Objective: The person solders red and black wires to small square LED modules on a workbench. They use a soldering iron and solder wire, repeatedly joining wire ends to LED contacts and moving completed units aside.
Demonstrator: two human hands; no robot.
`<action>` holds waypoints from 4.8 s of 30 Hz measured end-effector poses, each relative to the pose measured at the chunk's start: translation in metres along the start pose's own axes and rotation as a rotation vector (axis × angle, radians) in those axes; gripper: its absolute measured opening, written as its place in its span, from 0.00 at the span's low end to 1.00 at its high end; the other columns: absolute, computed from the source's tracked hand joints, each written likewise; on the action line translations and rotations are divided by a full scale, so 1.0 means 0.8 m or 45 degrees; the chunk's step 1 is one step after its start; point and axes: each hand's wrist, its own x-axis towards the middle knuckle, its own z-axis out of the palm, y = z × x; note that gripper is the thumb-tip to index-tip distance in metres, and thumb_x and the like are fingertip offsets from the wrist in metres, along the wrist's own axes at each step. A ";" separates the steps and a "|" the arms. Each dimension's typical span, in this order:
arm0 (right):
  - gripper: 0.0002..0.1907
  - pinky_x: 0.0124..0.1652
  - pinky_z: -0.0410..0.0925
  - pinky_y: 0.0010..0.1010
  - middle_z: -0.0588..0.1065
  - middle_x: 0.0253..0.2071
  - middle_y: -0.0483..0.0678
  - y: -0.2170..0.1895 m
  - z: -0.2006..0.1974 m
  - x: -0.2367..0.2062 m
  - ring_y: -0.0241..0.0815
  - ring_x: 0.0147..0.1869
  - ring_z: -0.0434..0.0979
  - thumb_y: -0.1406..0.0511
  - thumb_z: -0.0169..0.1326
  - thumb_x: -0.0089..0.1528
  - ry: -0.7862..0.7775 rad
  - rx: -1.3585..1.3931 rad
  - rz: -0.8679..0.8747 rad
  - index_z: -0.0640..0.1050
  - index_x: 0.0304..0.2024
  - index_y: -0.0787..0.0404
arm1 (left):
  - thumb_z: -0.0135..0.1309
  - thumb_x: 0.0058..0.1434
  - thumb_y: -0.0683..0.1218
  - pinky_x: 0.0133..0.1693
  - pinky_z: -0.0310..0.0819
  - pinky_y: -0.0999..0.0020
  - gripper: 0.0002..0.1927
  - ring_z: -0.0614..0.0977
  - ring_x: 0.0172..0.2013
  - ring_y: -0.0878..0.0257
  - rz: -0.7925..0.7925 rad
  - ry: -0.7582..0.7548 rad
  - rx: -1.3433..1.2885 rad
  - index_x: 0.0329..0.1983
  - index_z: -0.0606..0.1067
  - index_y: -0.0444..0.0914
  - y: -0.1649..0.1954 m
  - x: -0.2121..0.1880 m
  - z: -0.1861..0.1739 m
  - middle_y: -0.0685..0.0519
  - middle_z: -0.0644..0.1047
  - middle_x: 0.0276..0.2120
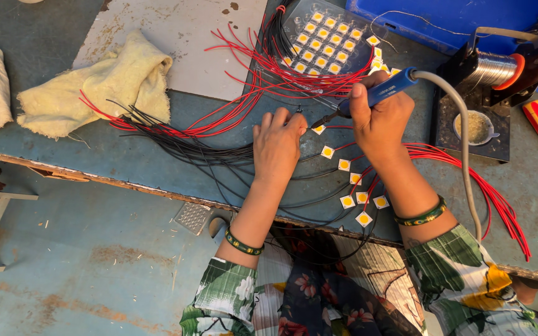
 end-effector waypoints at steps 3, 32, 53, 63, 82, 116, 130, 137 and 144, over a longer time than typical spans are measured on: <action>0.17 0.35 0.66 0.36 0.73 0.30 0.49 0.000 0.000 0.000 0.45 0.32 0.76 0.59 0.52 0.78 0.010 0.005 -0.028 0.74 0.37 0.63 | 0.57 0.63 0.45 0.40 0.65 0.55 0.01 0.75 0.39 0.56 0.006 0.009 0.006 0.35 0.76 0.46 0.000 0.000 0.000 0.57 0.72 0.35; 0.19 0.35 0.67 0.33 0.75 0.29 0.48 0.005 -0.012 -0.004 0.42 0.32 0.78 0.59 0.52 0.80 0.075 -0.002 -0.037 0.74 0.35 0.63 | 0.59 0.59 0.42 0.41 0.66 0.55 0.04 0.75 0.41 0.57 -0.014 -0.002 0.006 0.35 0.76 0.45 0.004 0.002 -0.001 0.57 0.71 0.35; 0.22 0.29 0.67 0.28 0.70 0.32 0.53 0.070 -0.239 -0.044 0.39 0.28 0.70 0.57 0.43 0.83 0.537 0.314 0.394 0.69 0.44 0.70 | 0.59 0.58 0.44 0.40 0.66 0.50 0.04 0.75 0.43 0.51 -0.004 -0.080 0.035 0.35 0.77 0.47 0.001 0.001 -0.014 0.54 0.73 0.36; 0.20 0.25 0.66 0.26 0.68 0.34 0.50 0.090 -0.322 -0.056 0.39 0.25 0.71 0.55 0.45 0.81 0.865 0.002 0.256 0.68 0.50 0.68 | 0.61 0.59 0.45 0.43 0.67 0.54 0.05 0.75 0.43 0.53 0.025 -0.065 0.058 0.37 0.78 0.46 -0.003 -0.005 -0.027 0.55 0.73 0.37; 0.41 0.38 0.67 0.26 0.64 0.52 0.42 0.075 -0.213 -0.024 0.31 0.49 0.77 0.54 0.56 0.68 0.552 0.281 0.952 0.54 0.76 0.61 | 0.60 0.59 0.46 0.41 0.66 0.52 0.03 0.75 0.41 0.52 0.008 -0.004 -0.018 0.35 0.78 0.45 -0.004 -0.005 -0.009 0.53 0.73 0.35; 0.18 0.50 0.66 0.42 0.78 0.42 0.48 0.032 -0.135 0.011 0.49 0.49 0.79 0.54 0.54 0.59 -1.684 -0.975 -0.164 0.70 0.47 0.54 | 0.55 0.65 0.51 0.43 0.67 0.51 0.09 0.77 0.42 0.51 0.057 0.195 -0.071 0.39 0.77 0.42 0.031 0.027 -0.025 0.52 0.77 0.37; 0.11 0.30 0.72 0.41 0.76 0.26 0.43 -0.012 -0.204 0.059 0.46 0.32 0.80 0.54 0.57 0.54 -1.017 -0.973 -0.601 0.77 0.33 0.51 | 0.48 0.72 0.50 0.44 0.67 0.51 0.09 0.77 0.41 0.49 -0.054 0.295 -0.313 0.42 0.76 0.41 0.022 0.025 -0.043 0.51 0.79 0.36; 0.19 0.30 0.69 0.38 0.75 0.26 0.40 -0.030 -0.228 0.105 0.44 0.32 0.79 0.54 0.55 0.66 -0.700 -1.119 -0.736 0.75 0.23 0.55 | 0.42 0.75 0.53 0.50 0.73 0.60 0.18 0.82 0.45 0.58 -0.086 -0.107 -0.807 0.43 0.78 0.39 -0.008 0.029 -0.071 0.55 0.84 0.36; 0.19 0.25 0.68 0.34 0.76 0.24 0.41 -0.026 -0.246 0.134 0.42 0.29 0.79 0.52 0.56 0.64 -0.565 -1.276 -0.670 0.76 0.23 0.55 | 0.31 0.76 0.56 0.60 0.51 0.55 0.24 0.80 0.45 0.64 0.077 -0.346 -0.535 0.42 0.79 0.43 -0.012 0.016 -0.092 0.62 0.85 0.32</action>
